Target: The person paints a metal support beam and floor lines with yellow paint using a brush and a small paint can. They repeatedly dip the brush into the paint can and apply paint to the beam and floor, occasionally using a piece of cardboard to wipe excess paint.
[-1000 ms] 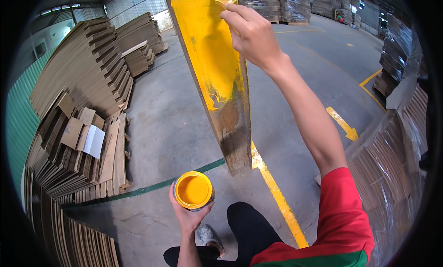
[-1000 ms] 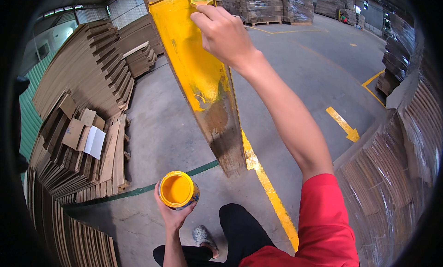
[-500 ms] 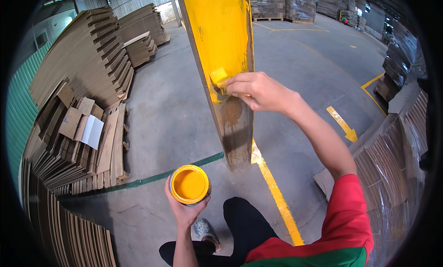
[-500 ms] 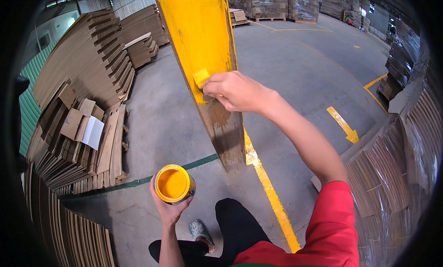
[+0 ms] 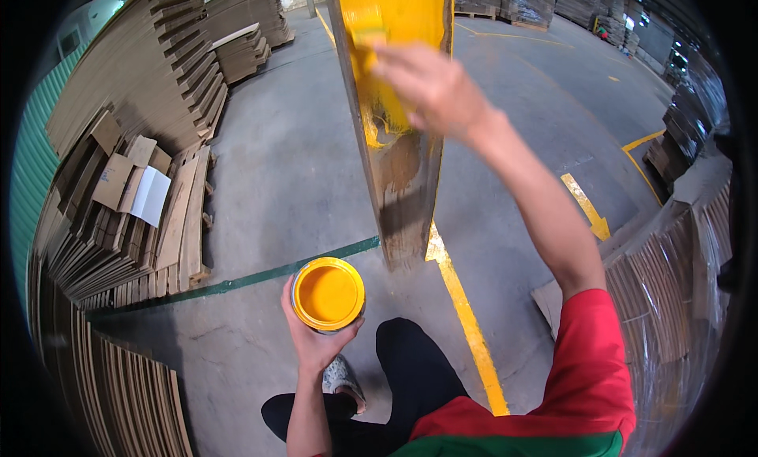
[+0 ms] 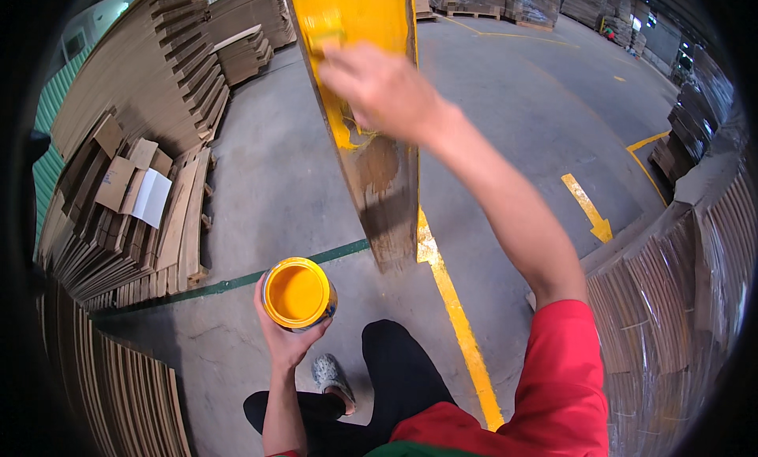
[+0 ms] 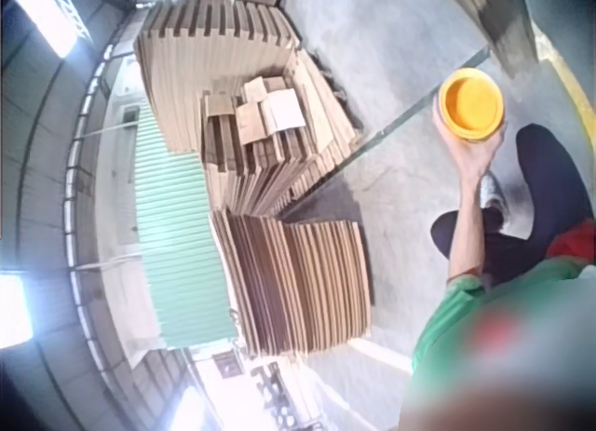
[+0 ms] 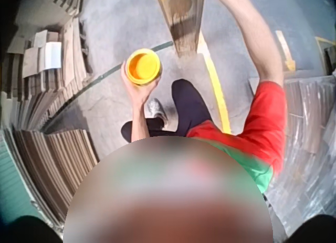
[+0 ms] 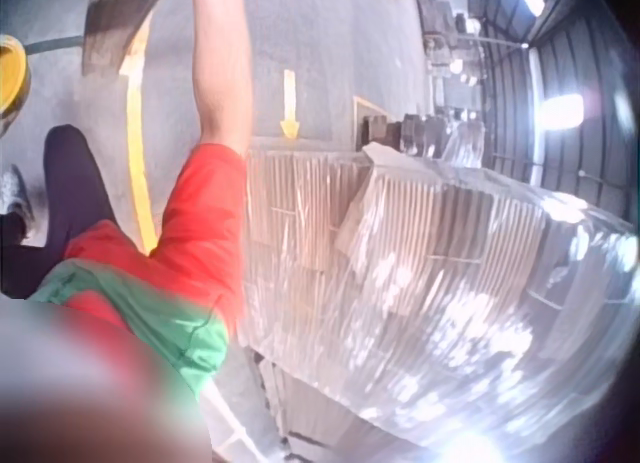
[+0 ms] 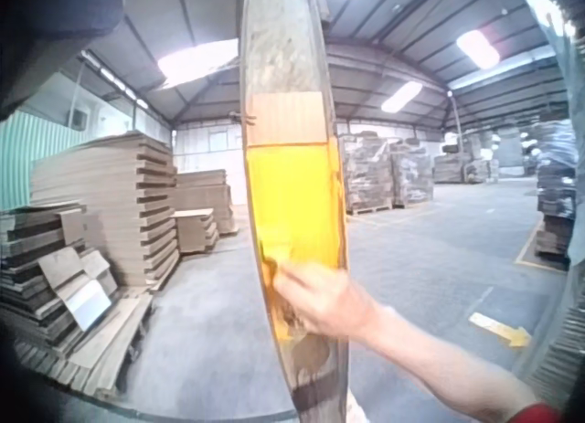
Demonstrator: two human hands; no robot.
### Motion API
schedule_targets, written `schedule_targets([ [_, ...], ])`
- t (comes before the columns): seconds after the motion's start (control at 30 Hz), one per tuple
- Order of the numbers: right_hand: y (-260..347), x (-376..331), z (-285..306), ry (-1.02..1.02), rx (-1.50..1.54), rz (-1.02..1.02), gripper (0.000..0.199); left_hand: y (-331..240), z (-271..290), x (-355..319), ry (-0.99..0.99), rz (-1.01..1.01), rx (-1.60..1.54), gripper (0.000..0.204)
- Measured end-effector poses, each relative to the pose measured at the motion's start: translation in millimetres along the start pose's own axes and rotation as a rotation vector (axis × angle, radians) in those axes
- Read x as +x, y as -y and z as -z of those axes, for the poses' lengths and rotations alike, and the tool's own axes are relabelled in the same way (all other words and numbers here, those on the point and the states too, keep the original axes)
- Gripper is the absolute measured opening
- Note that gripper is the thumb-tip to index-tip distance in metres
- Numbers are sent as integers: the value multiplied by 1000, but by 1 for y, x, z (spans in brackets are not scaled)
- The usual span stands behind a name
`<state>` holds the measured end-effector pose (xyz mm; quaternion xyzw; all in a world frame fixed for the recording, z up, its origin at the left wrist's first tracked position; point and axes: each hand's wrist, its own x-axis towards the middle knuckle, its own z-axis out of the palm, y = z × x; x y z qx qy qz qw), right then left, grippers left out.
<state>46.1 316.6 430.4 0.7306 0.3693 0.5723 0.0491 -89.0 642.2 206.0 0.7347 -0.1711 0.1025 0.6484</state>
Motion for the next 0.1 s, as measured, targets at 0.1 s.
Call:
schedule_targets([
  [0.1,32,-56,-28,86,97,-54,36,1,3,-1,-5,-40,51,120],
])
